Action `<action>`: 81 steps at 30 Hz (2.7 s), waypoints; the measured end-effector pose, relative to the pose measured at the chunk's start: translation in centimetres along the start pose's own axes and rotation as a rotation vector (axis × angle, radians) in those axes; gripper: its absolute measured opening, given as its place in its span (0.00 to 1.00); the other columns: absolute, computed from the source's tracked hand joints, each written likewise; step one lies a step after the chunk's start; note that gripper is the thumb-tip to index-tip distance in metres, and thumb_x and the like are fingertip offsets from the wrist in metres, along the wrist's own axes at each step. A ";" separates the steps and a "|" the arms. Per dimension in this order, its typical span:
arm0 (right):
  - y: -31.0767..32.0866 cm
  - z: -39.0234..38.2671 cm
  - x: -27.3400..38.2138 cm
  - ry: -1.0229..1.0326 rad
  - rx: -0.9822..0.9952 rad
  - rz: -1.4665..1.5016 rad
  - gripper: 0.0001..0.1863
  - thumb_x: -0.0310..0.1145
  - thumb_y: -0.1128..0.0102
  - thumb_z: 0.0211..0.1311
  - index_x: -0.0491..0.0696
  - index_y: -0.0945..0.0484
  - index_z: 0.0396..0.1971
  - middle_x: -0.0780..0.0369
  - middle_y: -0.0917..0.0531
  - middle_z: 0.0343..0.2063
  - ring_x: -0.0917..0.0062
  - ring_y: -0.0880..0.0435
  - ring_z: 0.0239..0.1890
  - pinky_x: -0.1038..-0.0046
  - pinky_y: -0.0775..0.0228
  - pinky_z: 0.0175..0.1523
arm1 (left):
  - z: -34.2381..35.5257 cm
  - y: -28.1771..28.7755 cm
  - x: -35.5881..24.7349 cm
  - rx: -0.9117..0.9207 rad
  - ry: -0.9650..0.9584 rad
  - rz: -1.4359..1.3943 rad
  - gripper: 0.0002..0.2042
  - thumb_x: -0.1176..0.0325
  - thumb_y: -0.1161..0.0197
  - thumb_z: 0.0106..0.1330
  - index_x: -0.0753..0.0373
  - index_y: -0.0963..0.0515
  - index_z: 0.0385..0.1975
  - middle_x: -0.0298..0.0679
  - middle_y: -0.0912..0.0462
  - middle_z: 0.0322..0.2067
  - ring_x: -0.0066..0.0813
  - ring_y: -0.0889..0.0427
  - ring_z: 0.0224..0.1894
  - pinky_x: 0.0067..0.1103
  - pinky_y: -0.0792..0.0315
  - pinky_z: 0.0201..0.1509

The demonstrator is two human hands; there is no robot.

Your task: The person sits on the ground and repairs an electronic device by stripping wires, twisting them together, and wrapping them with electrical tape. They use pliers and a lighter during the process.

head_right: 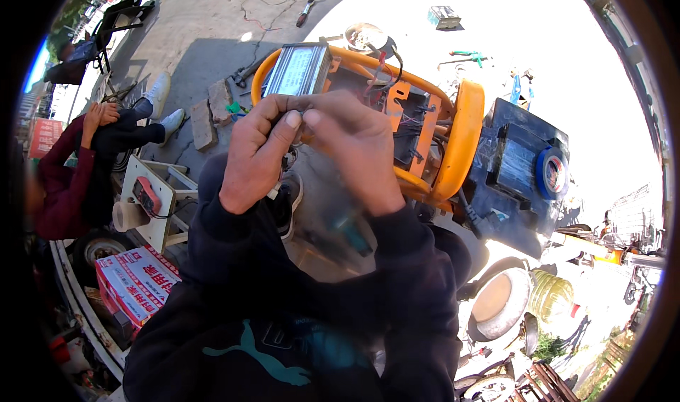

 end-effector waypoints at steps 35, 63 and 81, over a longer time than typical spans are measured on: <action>0.7 -1.0 -0.1 -0.003 -0.098 -0.080 0.09 0.24 0.36 0.70 0.38 0.16 0.46 0.60 0.11 0.36 0.81 0.11 0.38 0.76 0.18 0.46 | -0.5 -0.7 -1.1 -0.097 -0.320 0.501 0.03 0.76 0.41 0.73 0.65 0.22 0.42 0.44 0.16 0.28 0.38 0.14 0.29 0.27 0.24 0.34; 2.1 -1.3 2.5 0.345 0.113 -1.017 0.06 0.23 0.30 0.64 0.41 0.16 0.39 0.60 0.11 0.35 0.78 0.12 0.33 0.79 0.20 0.39 | -0.5 -0.7 -1.3 0.029 -0.421 0.508 0.05 0.78 0.34 0.66 0.64 0.18 0.40 0.46 0.15 0.30 0.46 0.14 0.32 0.30 0.22 0.37; 2.0 -1.6 2.2 0.292 0.051 -1.015 0.07 0.23 0.40 0.67 0.45 0.19 0.43 0.54 0.14 0.35 0.58 0.12 0.35 0.65 0.21 0.38 | 0.0 -0.3 -0.6 0.116 -0.395 0.528 0.11 0.75 0.30 0.65 0.63 0.15 0.47 0.44 0.12 0.35 0.40 0.11 0.36 0.27 0.19 0.41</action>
Point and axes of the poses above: each hand's wrist, its own z-axis towards the middle knuckle, its own y-axis out of the back of the hand, x = y × z, the point moved 4 cm from there along z, towards the middle knuckle
